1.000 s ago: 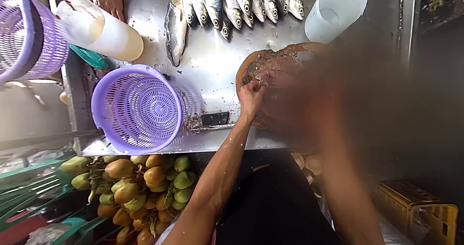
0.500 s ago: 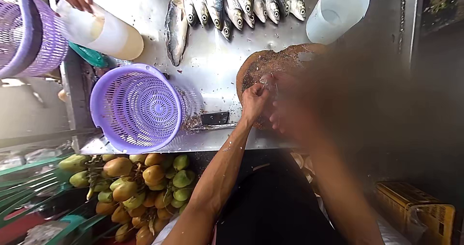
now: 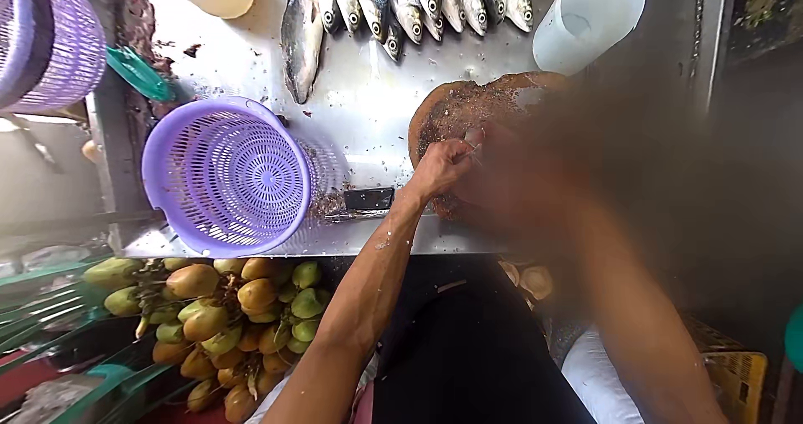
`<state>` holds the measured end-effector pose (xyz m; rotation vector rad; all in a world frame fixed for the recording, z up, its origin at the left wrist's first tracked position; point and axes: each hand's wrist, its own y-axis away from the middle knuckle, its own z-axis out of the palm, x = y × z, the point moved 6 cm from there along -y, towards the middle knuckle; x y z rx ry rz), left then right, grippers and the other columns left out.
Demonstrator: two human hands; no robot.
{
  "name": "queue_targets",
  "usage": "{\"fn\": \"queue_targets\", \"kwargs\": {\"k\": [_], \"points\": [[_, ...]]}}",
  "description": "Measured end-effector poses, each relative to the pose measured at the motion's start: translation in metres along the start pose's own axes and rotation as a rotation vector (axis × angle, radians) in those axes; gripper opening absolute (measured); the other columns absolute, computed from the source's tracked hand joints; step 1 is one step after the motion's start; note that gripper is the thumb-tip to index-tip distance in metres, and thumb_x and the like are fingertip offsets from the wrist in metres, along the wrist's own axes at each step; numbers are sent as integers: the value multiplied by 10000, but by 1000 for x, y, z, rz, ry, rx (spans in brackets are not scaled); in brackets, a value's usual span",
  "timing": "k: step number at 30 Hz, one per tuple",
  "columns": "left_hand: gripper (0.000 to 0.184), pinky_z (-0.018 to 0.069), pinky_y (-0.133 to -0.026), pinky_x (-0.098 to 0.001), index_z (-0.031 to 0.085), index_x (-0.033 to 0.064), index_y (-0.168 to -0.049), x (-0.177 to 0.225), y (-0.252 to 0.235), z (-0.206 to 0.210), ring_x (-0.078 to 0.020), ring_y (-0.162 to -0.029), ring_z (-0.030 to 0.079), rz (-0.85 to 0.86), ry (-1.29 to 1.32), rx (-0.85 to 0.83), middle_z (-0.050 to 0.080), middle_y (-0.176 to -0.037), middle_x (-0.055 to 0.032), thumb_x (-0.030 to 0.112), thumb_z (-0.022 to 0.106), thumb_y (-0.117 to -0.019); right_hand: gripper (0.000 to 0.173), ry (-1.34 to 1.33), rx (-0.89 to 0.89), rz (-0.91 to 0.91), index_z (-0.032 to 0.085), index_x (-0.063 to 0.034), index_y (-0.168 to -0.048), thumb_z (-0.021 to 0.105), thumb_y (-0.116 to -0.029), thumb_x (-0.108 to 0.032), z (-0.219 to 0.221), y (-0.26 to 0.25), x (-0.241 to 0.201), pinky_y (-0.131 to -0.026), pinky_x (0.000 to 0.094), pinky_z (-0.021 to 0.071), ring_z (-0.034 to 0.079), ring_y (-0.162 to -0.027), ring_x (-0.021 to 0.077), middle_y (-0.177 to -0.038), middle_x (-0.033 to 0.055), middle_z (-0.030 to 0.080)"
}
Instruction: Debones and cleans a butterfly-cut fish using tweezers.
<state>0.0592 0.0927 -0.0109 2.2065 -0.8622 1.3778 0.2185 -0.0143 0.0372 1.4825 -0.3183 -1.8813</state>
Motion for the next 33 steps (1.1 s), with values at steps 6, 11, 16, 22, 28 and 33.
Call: {"fn": "queue_targets", "kwargs": {"k": [6,11,16,22,28,33], "points": [[128,546,-755,-352,728,16,-870,3,-4,-6,-176,-792,670,64,-100,73,698,-846,-101,84,632,-920,344,-296,101,-288,645,-26,-1241,588,-1001,-266,0,8,-12,-467,247,538,621,-536,106,-780,72,697],[128,511,-677,-377,702,22,-848,-18,6,-2,-164,-698,625,-77,-50,114,657,-763,-78,113,639,-913,343,-216,417,-808,530,-39,-1365,458,-1086,-223,-28,42,-67,-665,283,614,690,-743,137,-994,50,701],[84,503,-635,-310,674,57,-886,-30,8,-13,-83,-636,584,-340,165,253,620,-710,-6,119,639,-930,285,-553,888,-511,524,-166,-1232,338,-1120,-351,-60,17,17,-698,272,583,702,-812,113,-983,0,712],[149,501,-625,-340,672,76,-856,-34,13,-6,-100,-612,584,-471,118,287,615,-676,-2,207,694,-922,417,-439,317,-308,488,-67,-1375,389,-1077,-343,22,-11,36,-584,323,598,724,-694,216,-912,145,744],[125,482,-633,-377,701,74,-868,-21,14,-4,-128,-636,584,-364,-18,324,619,-694,-20,177,652,-919,407,-561,139,-208,544,-37,-1307,331,-1099,-315,48,-31,28,-549,262,567,710,-663,176,-896,154,740],[163,496,-677,-391,671,48,-810,-13,15,-5,-172,-712,621,-254,-141,338,640,-757,-68,156,640,-927,299,-396,248,-271,599,-11,-1235,560,-1022,-218,41,-24,17,-511,241,547,668,-592,131,-814,111,725]]}}
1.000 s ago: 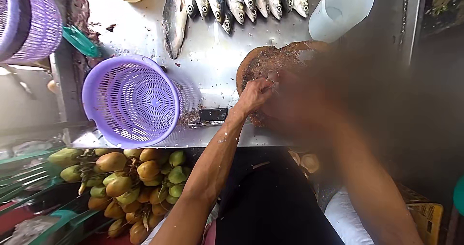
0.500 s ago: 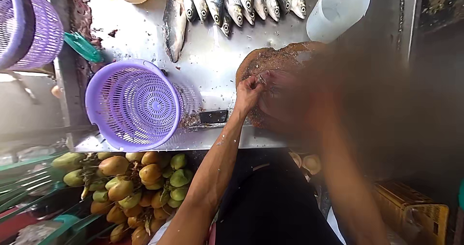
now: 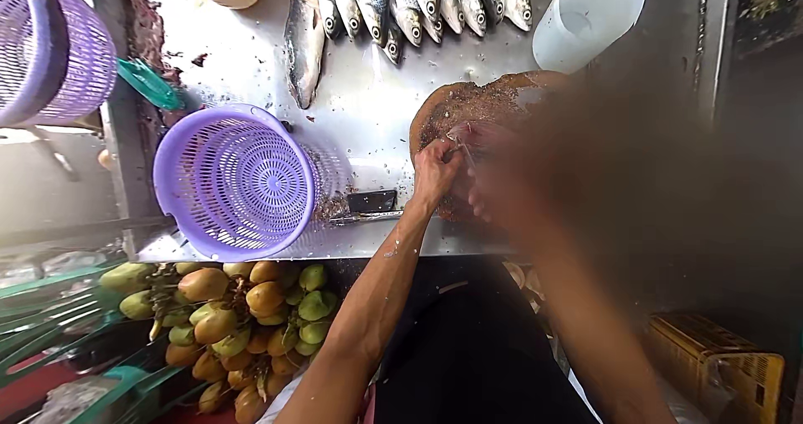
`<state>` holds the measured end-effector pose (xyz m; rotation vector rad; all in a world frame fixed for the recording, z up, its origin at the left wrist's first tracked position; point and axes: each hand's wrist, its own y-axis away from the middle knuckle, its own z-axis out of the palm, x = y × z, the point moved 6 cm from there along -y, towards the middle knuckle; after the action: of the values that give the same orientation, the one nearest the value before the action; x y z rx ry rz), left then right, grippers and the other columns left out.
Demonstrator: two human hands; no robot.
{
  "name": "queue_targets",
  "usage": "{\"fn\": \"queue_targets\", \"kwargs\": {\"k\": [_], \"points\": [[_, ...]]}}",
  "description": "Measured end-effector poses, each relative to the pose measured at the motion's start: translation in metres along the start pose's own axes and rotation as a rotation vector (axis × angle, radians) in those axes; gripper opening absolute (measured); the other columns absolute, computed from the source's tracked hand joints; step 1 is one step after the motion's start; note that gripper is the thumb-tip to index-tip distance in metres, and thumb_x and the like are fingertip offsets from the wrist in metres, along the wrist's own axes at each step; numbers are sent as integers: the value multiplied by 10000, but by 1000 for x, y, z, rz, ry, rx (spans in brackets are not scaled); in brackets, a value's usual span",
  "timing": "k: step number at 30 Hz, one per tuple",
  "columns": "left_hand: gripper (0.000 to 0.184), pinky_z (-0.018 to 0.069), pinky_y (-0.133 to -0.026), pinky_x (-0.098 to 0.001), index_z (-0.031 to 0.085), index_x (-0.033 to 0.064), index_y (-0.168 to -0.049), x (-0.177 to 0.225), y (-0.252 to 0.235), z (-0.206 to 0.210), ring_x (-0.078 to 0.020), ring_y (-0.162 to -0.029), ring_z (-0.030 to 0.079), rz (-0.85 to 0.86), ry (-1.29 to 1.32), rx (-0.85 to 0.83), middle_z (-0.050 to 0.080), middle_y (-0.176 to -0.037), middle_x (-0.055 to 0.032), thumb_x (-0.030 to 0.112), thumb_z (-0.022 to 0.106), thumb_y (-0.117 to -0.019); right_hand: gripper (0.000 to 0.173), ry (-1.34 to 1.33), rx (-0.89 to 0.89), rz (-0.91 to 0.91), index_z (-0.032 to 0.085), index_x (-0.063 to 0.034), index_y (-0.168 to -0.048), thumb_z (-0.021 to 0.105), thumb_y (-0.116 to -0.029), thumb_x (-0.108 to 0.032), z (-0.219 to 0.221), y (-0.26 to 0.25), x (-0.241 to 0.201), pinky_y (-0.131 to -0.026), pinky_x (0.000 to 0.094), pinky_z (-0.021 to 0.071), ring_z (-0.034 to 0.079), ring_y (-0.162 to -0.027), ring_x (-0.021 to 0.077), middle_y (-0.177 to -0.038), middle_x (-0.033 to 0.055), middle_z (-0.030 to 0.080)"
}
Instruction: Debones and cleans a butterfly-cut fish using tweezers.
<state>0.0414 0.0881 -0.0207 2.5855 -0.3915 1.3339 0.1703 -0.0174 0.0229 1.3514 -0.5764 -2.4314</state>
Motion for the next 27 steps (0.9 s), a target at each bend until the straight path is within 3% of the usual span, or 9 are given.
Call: {"fn": "queue_targets", "kwargs": {"k": [9,13,15,16,17,19,23,25,27], "points": [[150,572,-811,-419,756,37,-986,19,-9,6,-245,-882,707,134,-153,-6,721,-930,-123,111,645,-919,369,279,112,-289,573,21,-1291,641,-972,-152,7,20,-12,-524,284,582,687,-606,167,-823,111,736],[165,531,-752,-483,714,37,-917,-1,-10,0,-252,-798,676,-117,-115,-35,692,-837,-106,174,628,-947,535,489,314,-585,507,10,-1368,724,-915,-174,-9,44,-56,-675,344,645,710,-734,139,-940,32,727],[165,501,-685,-464,695,55,-898,-12,-11,-5,-208,-702,626,-263,-15,-68,649,-747,-72,201,637,-947,598,442,472,-693,406,42,-1425,682,-966,-225,-43,42,-62,-749,365,637,712,-827,167,-1025,70,709],[156,512,-678,-443,701,63,-913,-18,-10,-6,-182,-683,625,-303,41,-99,655,-740,-57,206,649,-944,513,287,535,-634,371,-1,-1440,587,-1029,-219,-66,35,-51,-777,364,632,716,-868,187,-1067,89,692],[141,528,-680,-432,702,62,-936,-21,-11,-6,-171,-678,636,-320,79,-138,670,-750,-57,198,666,-938,333,35,622,-492,415,-97,-1380,447,-1092,-261,-87,24,-34,-714,313,609,713,-822,162,-1042,62,697],[151,560,-706,-447,692,47,-986,-22,-11,-4,-191,-707,672,-326,98,-223,701,-796,-83,154,726,-886,350,-315,728,-206,538,-166,-1145,346,-1111,-456,-102,15,-8,-575,265,554,681,-676,127,-902,21,713],[199,558,-726,-481,680,40,-1008,-20,-10,-6,-223,-749,679,-335,49,-283,701,-826,-99,95,748,-829,364,-43,287,-207,463,-130,-1369,360,-1081,-329,-44,22,-4,-547,297,577,695,-659,175,-913,81,724],[167,553,-705,-465,687,46,-978,-18,-9,-7,-206,-723,671,-323,54,-264,698,-798,-84,90,740,-826,407,23,75,-100,488,-79,-1383,467,-1036,-292,-12,20,5,-544,303,573,708,-669,193,-896,122,744],[128,558,-689,-449,697,43,-956,-16,-7,-7,-188,-695,669,-301,62,-255,698,-773,-76,93,732,-844,393,2,-54,37,512,-16,-1364,441,-1064,-259,9,14,20,-541,279,559,707,-667,191,-897,167,742]]}}
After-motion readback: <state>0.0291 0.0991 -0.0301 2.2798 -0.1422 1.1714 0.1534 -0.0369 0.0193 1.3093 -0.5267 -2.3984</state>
